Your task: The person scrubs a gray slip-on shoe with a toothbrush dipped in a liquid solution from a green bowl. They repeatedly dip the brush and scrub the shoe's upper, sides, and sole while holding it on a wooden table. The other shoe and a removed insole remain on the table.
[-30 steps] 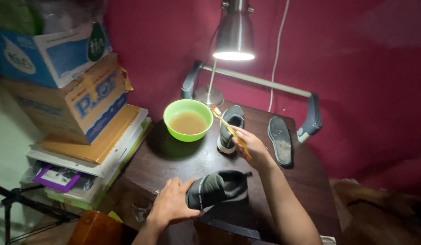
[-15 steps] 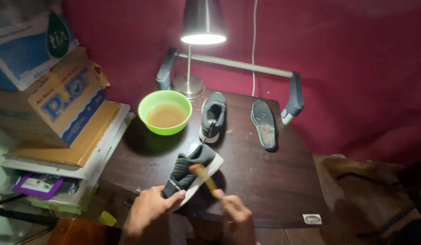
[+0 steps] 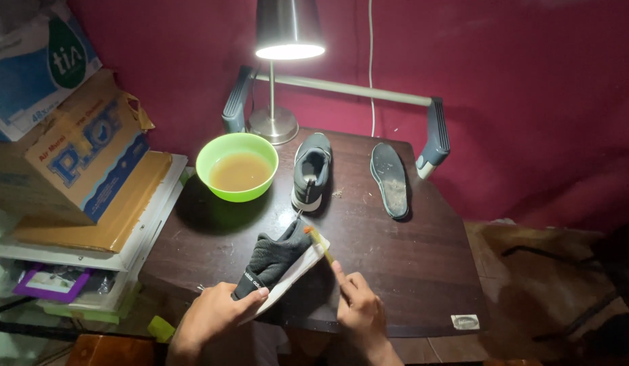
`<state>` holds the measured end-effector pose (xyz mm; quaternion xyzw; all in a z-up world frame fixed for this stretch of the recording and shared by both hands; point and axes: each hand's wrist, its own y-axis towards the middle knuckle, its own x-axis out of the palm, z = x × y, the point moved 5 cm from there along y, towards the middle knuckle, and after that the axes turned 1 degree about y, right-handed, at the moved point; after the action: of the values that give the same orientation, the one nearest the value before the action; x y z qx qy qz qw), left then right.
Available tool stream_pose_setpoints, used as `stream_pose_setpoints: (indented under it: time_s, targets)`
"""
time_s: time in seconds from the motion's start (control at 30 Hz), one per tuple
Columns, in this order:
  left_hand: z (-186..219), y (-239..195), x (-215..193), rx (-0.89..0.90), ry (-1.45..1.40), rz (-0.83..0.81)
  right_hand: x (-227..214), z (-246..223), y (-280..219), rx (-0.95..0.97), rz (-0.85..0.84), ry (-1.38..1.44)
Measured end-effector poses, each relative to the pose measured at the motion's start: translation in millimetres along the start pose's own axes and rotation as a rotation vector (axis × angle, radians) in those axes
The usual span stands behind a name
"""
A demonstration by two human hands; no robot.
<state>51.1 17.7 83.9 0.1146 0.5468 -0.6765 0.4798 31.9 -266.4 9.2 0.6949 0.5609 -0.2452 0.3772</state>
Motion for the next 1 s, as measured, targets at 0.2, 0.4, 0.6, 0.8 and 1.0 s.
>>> stream_pose_setpoints:
  time_s: [0.2, 0.4, 0.6, 0.8, 1.0]
  targets:
    - [-2, 5, 3, 0.006, 0.016, 0.000, -20, -57, -21, -0.517, 0.107, 0.055]
    - [3, -2, -3, -0.007, -0.017, -0.008, 11, -37, -48, -0.579, -0.071, 0.108]
    - [0, 5, 1, -0.021, 0.029, -0.013, -38, -77, -15, -0.605, 0.167, 0.153]
    - [10, -14, -3, -0.047, 0.007, -0.003, -9, -2, 8, -0.274, 0.097, 0.101]
    - [3, -3, 6, -0.026, 0.022, -0.003, -23, -28, 5, -0.228, 0.148, 0.079]
